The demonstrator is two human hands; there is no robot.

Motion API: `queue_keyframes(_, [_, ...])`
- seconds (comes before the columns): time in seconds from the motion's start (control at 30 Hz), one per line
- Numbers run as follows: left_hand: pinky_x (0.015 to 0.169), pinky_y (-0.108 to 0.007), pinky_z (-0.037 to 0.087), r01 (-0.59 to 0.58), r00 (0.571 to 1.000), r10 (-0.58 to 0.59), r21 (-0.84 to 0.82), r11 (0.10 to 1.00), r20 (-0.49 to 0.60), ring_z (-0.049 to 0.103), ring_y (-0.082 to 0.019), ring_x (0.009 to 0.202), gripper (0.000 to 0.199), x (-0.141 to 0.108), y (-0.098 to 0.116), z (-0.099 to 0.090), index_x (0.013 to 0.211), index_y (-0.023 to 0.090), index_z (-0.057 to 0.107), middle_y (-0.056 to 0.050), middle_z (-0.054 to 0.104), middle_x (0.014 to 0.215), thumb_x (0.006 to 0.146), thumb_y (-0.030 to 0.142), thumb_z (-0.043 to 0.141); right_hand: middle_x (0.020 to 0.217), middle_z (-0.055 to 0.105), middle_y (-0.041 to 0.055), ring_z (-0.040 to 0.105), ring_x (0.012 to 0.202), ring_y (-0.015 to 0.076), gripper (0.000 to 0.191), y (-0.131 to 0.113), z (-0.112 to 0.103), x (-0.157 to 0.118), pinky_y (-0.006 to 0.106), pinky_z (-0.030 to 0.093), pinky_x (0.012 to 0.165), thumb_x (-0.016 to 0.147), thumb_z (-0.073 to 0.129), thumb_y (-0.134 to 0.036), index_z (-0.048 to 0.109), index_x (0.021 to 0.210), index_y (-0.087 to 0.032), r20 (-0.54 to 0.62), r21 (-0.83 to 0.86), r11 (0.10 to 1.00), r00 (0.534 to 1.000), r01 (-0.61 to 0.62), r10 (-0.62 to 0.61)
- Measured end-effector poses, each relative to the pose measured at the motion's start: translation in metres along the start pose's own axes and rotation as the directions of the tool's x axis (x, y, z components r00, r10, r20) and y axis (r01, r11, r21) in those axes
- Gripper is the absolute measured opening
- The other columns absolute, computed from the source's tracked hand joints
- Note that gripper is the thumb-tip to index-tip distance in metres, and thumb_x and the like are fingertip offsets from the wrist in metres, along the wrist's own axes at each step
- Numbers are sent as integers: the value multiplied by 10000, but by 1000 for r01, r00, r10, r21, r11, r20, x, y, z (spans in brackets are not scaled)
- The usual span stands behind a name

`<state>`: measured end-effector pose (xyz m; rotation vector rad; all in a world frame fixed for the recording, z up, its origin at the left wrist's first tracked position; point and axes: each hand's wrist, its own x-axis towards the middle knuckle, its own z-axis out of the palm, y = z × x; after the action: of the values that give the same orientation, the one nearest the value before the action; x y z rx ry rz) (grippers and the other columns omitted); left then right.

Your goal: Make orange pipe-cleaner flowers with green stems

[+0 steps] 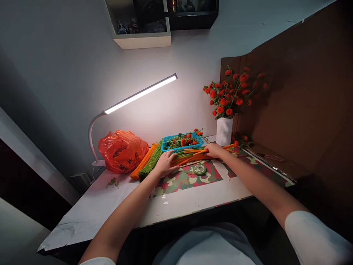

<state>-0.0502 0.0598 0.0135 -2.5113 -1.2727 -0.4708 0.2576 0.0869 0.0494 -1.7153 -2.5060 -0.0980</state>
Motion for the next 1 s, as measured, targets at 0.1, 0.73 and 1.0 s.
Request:
queue_keyframes(0.1, [1037,-449,315,20,996,-20,-5,1000,82,457,-300,1220,596,5,7,1,1339,212,415,-132,489,1334,808,430,576,962,681,89,623,893,255,189,-1,-11,4,288,422,669,790,569,-241,705,922,-244,-55,-25,1000,998,-13,12])
queue_keyframes(0.73, [699,-268,487,257,957,-260,40,966,129,644,-217,914,289,42,-8,-2,996,265,700,-55,710,999,871,261,440,973,685,156,633,869,277,216,-17,5,36,320,447,682,811,525,-138,714,904,-183,98,-54,998,994,-34,39])
queue_keyframes(1.0, [723,-265,508,234,960,-234,21,972,156,648,-217,917,271,33,-18,-1,979,288,732,-23,718,1019,838,270,501,1064,659,114,598,949,259,255,-13,5,22,298,394,725,887,428,-235,596,1074,-198,-19,-53,996,998,66,-67])
